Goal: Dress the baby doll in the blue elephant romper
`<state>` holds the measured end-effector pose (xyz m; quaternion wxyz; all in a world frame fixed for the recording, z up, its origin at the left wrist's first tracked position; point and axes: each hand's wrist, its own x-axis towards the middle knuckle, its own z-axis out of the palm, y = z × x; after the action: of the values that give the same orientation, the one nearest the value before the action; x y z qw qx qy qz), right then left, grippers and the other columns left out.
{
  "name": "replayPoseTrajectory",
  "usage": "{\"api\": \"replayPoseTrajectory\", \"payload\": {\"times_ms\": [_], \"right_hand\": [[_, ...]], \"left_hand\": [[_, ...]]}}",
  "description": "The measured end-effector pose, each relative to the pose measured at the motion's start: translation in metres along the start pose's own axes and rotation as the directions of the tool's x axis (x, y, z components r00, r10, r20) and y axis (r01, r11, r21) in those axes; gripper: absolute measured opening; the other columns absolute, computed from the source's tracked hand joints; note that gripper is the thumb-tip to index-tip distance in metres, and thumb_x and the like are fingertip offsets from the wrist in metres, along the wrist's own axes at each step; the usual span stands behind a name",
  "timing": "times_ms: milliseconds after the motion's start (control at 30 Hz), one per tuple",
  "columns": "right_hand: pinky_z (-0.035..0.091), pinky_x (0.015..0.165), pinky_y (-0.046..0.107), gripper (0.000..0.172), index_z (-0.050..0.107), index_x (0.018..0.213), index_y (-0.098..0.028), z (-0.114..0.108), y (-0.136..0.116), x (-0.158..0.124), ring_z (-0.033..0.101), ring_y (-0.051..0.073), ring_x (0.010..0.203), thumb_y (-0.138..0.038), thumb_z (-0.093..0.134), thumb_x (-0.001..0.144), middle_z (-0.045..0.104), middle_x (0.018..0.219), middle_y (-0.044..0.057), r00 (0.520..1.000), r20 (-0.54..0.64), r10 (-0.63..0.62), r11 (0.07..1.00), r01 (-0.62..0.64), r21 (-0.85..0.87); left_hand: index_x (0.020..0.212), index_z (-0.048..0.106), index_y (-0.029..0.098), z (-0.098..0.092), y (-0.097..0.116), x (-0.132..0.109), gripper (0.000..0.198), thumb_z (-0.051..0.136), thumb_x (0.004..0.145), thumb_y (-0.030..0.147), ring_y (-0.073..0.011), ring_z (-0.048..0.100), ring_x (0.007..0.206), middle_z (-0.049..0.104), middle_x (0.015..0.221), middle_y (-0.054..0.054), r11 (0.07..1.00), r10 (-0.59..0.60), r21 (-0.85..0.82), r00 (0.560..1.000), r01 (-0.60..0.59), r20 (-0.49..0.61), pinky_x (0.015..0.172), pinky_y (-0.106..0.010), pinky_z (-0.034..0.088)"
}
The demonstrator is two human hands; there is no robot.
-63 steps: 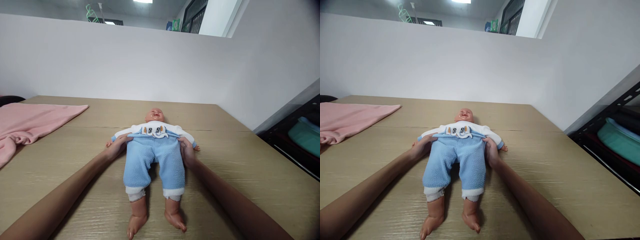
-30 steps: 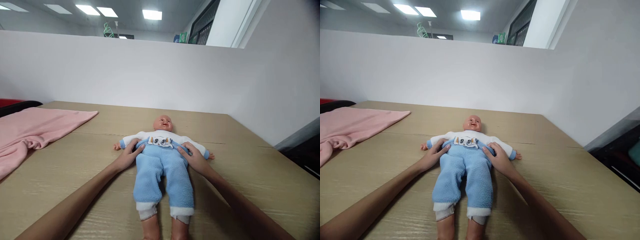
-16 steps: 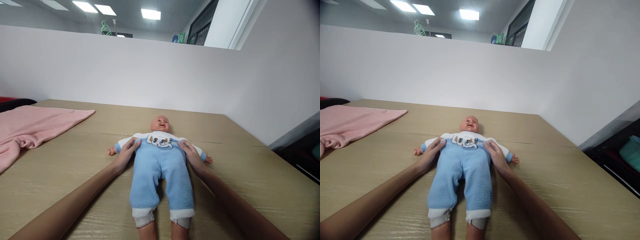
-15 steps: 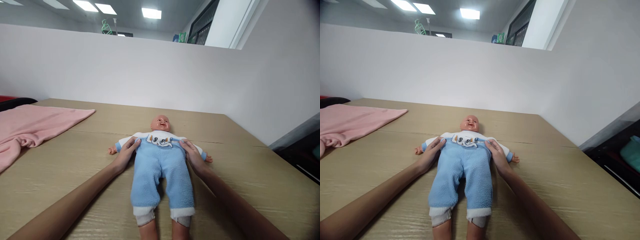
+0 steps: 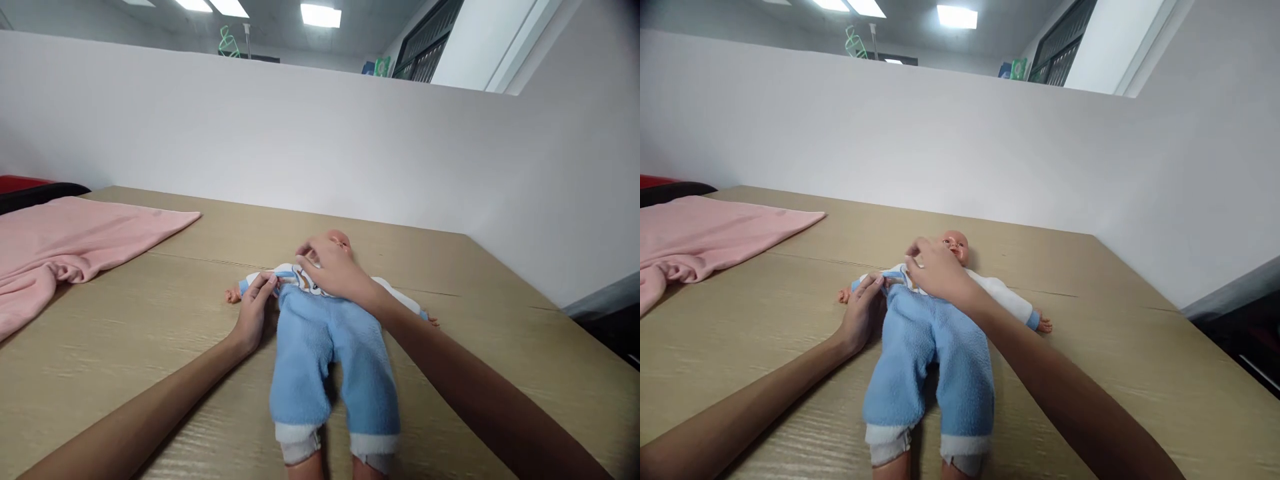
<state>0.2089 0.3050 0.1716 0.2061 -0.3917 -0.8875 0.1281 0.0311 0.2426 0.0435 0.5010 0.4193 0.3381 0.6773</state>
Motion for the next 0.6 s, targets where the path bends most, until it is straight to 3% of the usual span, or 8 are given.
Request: {"api": "replayPoseTrajectory", "payload": {"times_ms": [33,100,167,300,400,500,600], "right_hand": [[0.052,0.103,0.045,0.026,0.069,0.118,-0.015,0.002,-0.003,0.019,0.069,0.03,0.118,-0.025,0.048,0.108,0.076,0.126,0.017,0.995,0.097,-0.03,0.999,0.032,-0.015],[0.055,0.094,0.039,0.013,0.075,0.108,-0.017,0.011,-0.007,0.054,0.073,0.028,0.109,-0.02,0.067,0.099,0.081,0.118,0.013,0.953,0.281,-0.115,0.992,0.124,-0.015],[0.055,0.088,0.032,0.024,0.077,0.103,-0.022,0.025,-0.009,0.079,0.074,0.025,0.103,-0.012,0.083,0.082,0.083,0.112,0.006,0.884,0.425,-0.195,0.977,0.214,0.003],[0.052,0.078,0.029,0.023,0.079,0.103,-0.025,0.052,-0.011,0.1,0.072,0.02,0.088,-0.009,0.079,0.086,0.082,0.097,0.0,0.792,0.552,-0.259,0.954,0.3,0.018],[0.052,0.081,0.031,0.024,0.076,0.11,-0.022,0.056,-0.006,0.092,0.07,0.022,0.092,-0.011,0.077,0.089,0.08,0.102,0.004,0.804,0.513,-0.3,0.944,0.327,0.041],[0.052,0.094,0.035,0.038,0.068,0.127,-0.02,0.046,0.004,0.073,0.067,0.024,0.106,-0.008,0.065,0.092,0.074,0.122,0.009,0.88,0.344,-0.326,0.945,0.312,0.096],[0.049,0.104,0.034,0.054,0.061,0.134,-0.018,0.032,0.016,0.053,0.063,0.022,0.118,0.002,0.051,0.084,0.069,0.13,0.01,0.943,0.154,-0.295,0.948,0.269,0.173]], "left_hand": [[0.088,0.066,0.021,0.0,0.001,-0.001,0.034,0.074,0.098,0.053,-0.017,0.053,0.083,0.059,0.085,0.001,0.998,0.042,0.048,0.999,-0.042,-0.01,0.08,-0.027,0.044],[0.088,0.067,0.022,0.001,0.003,-0.003,0.036,0.075,0.098,0.055,-0.017,0.051,0.081,0.057,0.082,0.002,0.985,0.11,0.133,0.994,-0.107,-0.02,0.079,-0.027,0.042],[0.094,0.07,0.022,0.003,0.005,-0.006,0.034,0.074,0.099,0.056,-0.017,0.051,0.08,0.058,0.081,0.002,0.971,0.154,0.189,0.988,-0.149,-0.012,0.079,-0.027,0.042],[0.103,0.069,0.024,0.007,0.007,-0.01,0.031,0.068,0.103,0.055,-0.0176,0.057,0.087,0.065,0.091,0.001,0.944,0.202,0.263,0.979,-0.202,0.026,0.082,-0.027,0.044],[0.104,0.069,0.024,0.007,0.006,-0.012,0.03,0.065,0.106,0.053,-0.0179,0.058,0.088,0.066,0.092,0.0,0.933,0.18,0.305,0.981,-0.193,0.071,0.083,-0.027,0.045],[0.104,0.069,0.023,0.007,0.006,-0.013,0.031,0.063,0.106,0.053,-0.019,0.058,0.088,0.066,0.093,-0.001,0.916,0.17,0.35,0.98,-0.196,0.102,0.082,-0.029,0.045],[0.101,0.071,0.023,0.006,0.008,-0.016,0.032,0.063,0.106,0.053,-0.0214,0.059,0.09,0.067,0.093,-0.003,0.891,0.204,0.387,0.971,-0.237,0.126,0.086,-0.031,0.046]]}}
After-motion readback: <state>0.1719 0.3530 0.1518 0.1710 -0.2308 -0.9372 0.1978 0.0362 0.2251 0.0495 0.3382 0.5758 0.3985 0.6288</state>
